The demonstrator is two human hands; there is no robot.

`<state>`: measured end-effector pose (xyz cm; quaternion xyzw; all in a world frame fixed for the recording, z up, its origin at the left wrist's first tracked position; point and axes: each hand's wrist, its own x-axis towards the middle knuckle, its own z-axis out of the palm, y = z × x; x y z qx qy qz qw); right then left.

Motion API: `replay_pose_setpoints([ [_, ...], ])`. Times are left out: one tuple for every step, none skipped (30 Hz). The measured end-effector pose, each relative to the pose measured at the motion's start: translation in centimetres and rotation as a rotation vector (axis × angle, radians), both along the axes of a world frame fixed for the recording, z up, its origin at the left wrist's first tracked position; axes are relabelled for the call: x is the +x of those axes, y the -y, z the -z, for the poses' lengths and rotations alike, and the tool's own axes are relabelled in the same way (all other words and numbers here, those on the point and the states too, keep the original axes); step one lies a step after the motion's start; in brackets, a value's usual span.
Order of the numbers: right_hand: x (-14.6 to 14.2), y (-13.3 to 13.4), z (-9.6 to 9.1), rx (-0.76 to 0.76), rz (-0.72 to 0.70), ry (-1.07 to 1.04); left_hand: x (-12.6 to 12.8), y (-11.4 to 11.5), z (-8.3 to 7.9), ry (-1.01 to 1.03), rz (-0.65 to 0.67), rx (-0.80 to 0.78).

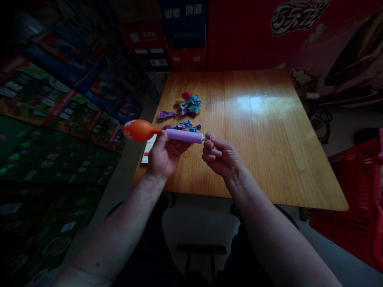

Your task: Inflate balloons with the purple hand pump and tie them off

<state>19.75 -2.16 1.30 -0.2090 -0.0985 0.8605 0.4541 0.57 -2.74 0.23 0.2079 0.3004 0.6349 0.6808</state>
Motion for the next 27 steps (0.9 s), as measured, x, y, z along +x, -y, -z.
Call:
replay_pose_setpoints([
  [-0.2, 0.0, 0.1, -0.001, -0.005, -0.014, 0.2, 0.0, 0.0, 0.007, 0.000, 0.014],
  [-0.2, 0.0, 0.2, 0.001, -0.011, -0.017, 0.2, -0.1, 0.0, 0.013, -0.001, 0.018],
  [-0.1, -0.1, 0.0, 0.002, -0.016, -0.009, 0.1, -0.2, -0.1, 0.019, 0.000, 0.010],
  [0.3, -0.1, -0.2, 0.003, -0.024, 0.011, -0.1, -0.4, -0.1, 0.025, 0.005, -0.007],
  [0.8, -0.2, -0.7, 0.007, -0.031, 0.041, -0.4, -0.5, -0.2, 0.029, 0.008, -0.025],
  [1.4, -0.2, -1.2, 0.015, -0.029, 0.077, -0.7, -0.7, -0.3, 0.029, 0.001, -0.035],
  [2.1, -0.2, -1.7, 0.026, -0.017, 0.117, -1.0, -0.8, -0.4, 0.025, -0.017, -0.031],
  [2.7, -0.2, -2.3, 0.039, 0.000, 0.155, -1.3, -0.8, -0.5, 0.019, -0.042, -0.016],
  [3.2, -0.2, -2.8, 0.046, 0.033, 0.186, -1.5, -0.8, -0.5, 0.014, -0.069, 0.006],
  [3.4, -0.2, -3.1, 0.042, 0.059, 0.202, -1.6, -0.7, -0.6, 0.011, -0.090, 0.026],
  [3.4, -0.1, -3.3, 0.025, 0.076, 0.198, -1.5, -0.5, -0.6, 0.011, -0.090, 0.043],
  [3.1, 0.0, -3.3, -0.004, 0.080, 0.180, -1.3, -0.3, -0.6, 0.024, -0.071, 0.042],
  [2.6, 0.1, -3.1, -0.042, 0.070, 0.158, -1.0, -0.1, -0.6, 0.032, -0.033, 0.029],
  [2.0, 0.2, -2.8, -0.076, 0.055, 0.135, -0.7, 0.1, -0.5, 0.038, 0.001, 0.013],
  [1.3, 0.3, -2.4, -0.092, 0.047, 0.118, -0.4, 0.2, -0.5, 0.037, 0.021, -0.004],
  [0.7, 0.4, -2.0, -0.095, 0.035, 0.106, -0.1, 0.2, -0.5, 0.034, 0.036, -0.021],
  [0.3, 0.4, -1.6, -0.081, 0.027, 0.097, 0.1, 0.2, -0.5, 0.032, 0.043, -0.033],
  [0.0, 0.4, -1.2, -0.058, 0.019, 0.088, 0.2, 0.1, -0.5, 0.031, 0.047, -0.042],
  [-0.2, 0.4, -1.0, -0.035, 0.010, 0.079, 0.3, 0.0, -0.6, 0.031, 0.057, -0.049],
  [-0.1, 0.3, -0.8, -0.019, 0.002, 0.070, 0.2, -0.1, -0.6, 0.030, 0.067, -0.054],
  [0.1, 0.3, -0.8, -0.014, -0.004, 0.067, 0.1, -0.3, -0.6, 0.026, 0.074, -0.059],
  [0.5, 0.2, -1.0, -0.018, -0.011, 0.074, -0.1, -0.5, -0.6, 0.021, 0.074, -0.063],
  [0.9, 0.1, -1.2, -0.027, -0.012, 0.095, -0.4, -0.6, -0.5, 0.016, 0.063, -0.068],
  [1.5, 0.0, -1.5, -0.032, -0.005, 0.129, -0.7, -0.8, -0.5, 0.013, 0.037, -0.071],
  [2.0, -0.1, -1.9, -0.030, 0.011, 0.173, -1.1, -1.0, -0.4, 0.011, 0.001, -0.068],
  [2.4, -0.1, -2.2, -0.017, 0.037, 0.219, -1.3, -1.1, -0.4, 0.008, -0.036, -0.059],
  [2.7, -0.2, -2.4, 0.002, 0.070, 0.251, -1.5, -1.1, -0.3, 0.005, -0.067, -0.042],
])
